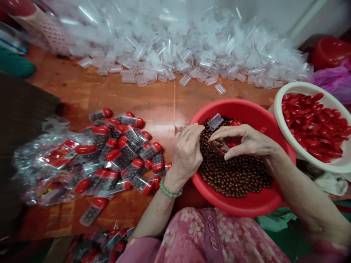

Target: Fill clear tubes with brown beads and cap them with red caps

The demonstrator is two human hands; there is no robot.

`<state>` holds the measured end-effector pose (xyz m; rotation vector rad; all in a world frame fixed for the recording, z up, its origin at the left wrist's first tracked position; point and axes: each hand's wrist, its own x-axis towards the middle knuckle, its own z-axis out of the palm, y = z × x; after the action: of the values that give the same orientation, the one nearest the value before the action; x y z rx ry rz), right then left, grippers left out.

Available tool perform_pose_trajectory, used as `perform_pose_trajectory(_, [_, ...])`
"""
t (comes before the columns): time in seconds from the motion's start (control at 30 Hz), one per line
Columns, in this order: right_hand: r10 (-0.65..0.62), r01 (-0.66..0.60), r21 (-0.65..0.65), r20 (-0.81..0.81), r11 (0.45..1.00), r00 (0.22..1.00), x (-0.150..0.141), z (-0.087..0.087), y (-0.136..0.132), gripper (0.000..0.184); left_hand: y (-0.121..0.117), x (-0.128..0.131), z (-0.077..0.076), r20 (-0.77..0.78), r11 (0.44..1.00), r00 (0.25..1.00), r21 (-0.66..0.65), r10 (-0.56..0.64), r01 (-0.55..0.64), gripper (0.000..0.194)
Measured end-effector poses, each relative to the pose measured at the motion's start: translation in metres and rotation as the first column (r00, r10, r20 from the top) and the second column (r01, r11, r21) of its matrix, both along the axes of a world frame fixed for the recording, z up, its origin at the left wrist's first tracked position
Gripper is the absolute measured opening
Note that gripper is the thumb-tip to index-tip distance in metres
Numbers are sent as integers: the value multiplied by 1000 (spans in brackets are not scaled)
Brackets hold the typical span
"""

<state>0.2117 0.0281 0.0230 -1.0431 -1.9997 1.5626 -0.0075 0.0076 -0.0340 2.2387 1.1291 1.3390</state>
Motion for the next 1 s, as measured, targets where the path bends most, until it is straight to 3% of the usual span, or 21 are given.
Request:
perform_pose_trajectory(0.07, [-26, 26, -4, -17, 1000, 1000, 1, 1, -2, 50, -7, 0, 5, 44, 999, 999, -49, -13, 15, 36])
perform_pose_trajectory(0.13, [-24, 24, -15, -34, 1000, 999, 2, 1, -4, 49, -15, 0, 13, 138, 973, 987, -201, -87, 114, 43])
perform_pose_trajectory(0.2, [-16, 15, -22, -77, 1000, 997, 3, 1, -6, 50, -21, 1, 20, 283, 853, 927, -391, -245, 345, 53])
perform_pose_trajectory(0.27, [-16, 13, -27, -113, 1000, 993, 4, 1, -7, 50, -24, 4, 24, 436, 672, 829, -499, -351, 547, 62])
perform_pose_trajectory(0.3, [-15, 11, -31, -121, 999, 993, 4, 1, -8, 49, -24, 5, 24, 483, 611, 799, -526, -358, 591, 64])
perform_pose_trajectory(0.33, [-13, 8, -40, -122, 999, 992, 4, 2, -8, 49, -23, 7, 24, 505, 587, 792, -543, -344, 601, 65])
perform_pose_trajectory(0.47, [-17, 6, -81, -138, 997, 990, 4, 7, -11, 48, -20, 12, 18, 461, 608, 832, -578, -308, 545, 52])
perform_pose_trajectory(0.57, [-22, 12, -65, -157, 998, 987, 4, 10, -13, 43, -19, 12, 15, 454, 585, 842, -611, -293, 533, 45])
perform_pose_trajectory(0.73, [-32, 32, 0, -190, 999, 981, 5, 7, -12, 38, -17, 12, 15, 486, 588, 824, -587, -292, 556, 49])
perform_pose_trajectory(1.0, [-177, 178, -11, -176, 984, 968, 3, 9, -18, 21, -16, 15, 17, 566, 569, 795, -588, -218, 575, 56])
